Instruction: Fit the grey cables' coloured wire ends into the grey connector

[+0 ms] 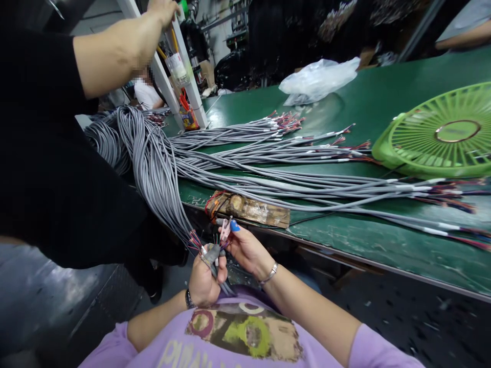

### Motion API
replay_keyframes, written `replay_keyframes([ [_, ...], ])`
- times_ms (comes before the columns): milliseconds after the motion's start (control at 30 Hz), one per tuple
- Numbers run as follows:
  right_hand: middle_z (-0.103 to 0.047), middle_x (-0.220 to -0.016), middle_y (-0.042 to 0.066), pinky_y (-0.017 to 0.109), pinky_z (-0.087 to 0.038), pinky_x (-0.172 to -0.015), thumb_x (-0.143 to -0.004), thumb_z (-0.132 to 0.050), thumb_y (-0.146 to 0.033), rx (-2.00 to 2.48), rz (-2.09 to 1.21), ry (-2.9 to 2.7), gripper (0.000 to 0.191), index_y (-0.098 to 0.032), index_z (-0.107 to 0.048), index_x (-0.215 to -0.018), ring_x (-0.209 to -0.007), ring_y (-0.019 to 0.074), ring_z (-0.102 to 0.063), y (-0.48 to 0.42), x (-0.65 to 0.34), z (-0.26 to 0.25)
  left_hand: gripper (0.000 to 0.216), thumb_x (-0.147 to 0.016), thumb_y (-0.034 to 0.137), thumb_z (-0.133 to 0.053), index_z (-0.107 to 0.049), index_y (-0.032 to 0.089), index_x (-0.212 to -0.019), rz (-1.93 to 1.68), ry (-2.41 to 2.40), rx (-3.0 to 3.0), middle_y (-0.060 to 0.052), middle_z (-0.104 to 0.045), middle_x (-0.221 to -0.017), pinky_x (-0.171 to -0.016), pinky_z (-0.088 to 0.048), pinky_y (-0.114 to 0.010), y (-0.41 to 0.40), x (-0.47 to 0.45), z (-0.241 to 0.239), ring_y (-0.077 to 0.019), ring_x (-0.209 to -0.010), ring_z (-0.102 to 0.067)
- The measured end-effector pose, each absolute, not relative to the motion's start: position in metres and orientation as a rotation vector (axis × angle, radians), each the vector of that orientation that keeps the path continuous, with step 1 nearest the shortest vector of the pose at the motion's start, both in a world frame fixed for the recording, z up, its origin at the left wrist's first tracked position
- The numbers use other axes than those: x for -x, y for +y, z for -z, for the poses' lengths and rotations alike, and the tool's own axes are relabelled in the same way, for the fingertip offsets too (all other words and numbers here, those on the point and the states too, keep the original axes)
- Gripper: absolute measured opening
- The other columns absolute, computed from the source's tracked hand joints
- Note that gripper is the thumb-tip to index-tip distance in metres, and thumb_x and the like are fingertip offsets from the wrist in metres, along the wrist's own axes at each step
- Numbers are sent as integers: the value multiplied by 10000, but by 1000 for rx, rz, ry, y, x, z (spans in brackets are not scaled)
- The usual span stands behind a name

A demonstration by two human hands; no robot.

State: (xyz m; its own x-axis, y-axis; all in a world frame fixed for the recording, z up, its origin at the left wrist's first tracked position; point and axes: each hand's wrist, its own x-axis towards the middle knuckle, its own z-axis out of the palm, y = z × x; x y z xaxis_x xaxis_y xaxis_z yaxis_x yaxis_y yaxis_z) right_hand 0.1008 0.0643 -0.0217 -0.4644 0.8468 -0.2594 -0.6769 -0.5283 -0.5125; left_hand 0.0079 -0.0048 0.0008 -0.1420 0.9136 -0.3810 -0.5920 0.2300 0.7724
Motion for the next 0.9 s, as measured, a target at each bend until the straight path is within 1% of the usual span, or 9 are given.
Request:
replay_keyframes([
  [167,-672,-733,19,267,-438,-627,-707,-716,-376,632,-2043,-462,207,-189,-683,-788,-612,124,-543,65,-100,24,372,-647,449,-686,-426,184,-661,-1322,1044,-375,55,-523,-459,-312,-203,-173,-5,-8,-1,-40,-267,-369],
  [333,-677,-748,20,256,-438,-607,-685,-737,-356,658,-2028,-452,202,-192,-688,-792,-628,127,-548,64,-100,22,377,-621,439,-701,-426,186,-671,-1257,1008,-304,57,-515,-447,-309,-200,-174,-4,-7,0,-43,-260,-361],
  [567,-682,-786,25,252,-439,-623,-705,-718,-376,639,-2072,-404,213,-190,-681,-803,-653,126,-560,62,-100,22,379,-638,423,-696,-399,188,-640,-1284,984,-307,56,-512,-446,-309,-208,-167,-6,-5,-2,-38,-260,-362],
  [667,-674,-805,17,248,-438,-628,-732,-681,-421,591,-2098,-387,229,-206,-663,-808,-679,125,-572,62,-102,25,382,-630,421,-700,-396,190,-638,-1285,979,-319,55,-513,-442,-299,-212,-164,-8,-3,-2,-42,-253,-363],
  [767,-658,-796,16,252,-450,-631,-744,-637,-499,545,-2147,-433,284,-218,-637,-788,-699,133,-583,61,-109,27,365,-639,425,-703,-428,187,-664,-1292,992,-358,50,-523,-443,-282,-207,-156,-12,-1,0,-48,-245,-368],
  [900,-646,-829,59,260,-466,-608,-704,-614,-599,558,-2274,-657,442,-182,-640,-847,-682,139,-579,55,-123,24,370,-654,461,-700,-460,180,-665,-1357,1057,-439,44,-539,-450,-265,-214,-151,-16,0,5,-51,-240,-383],
])
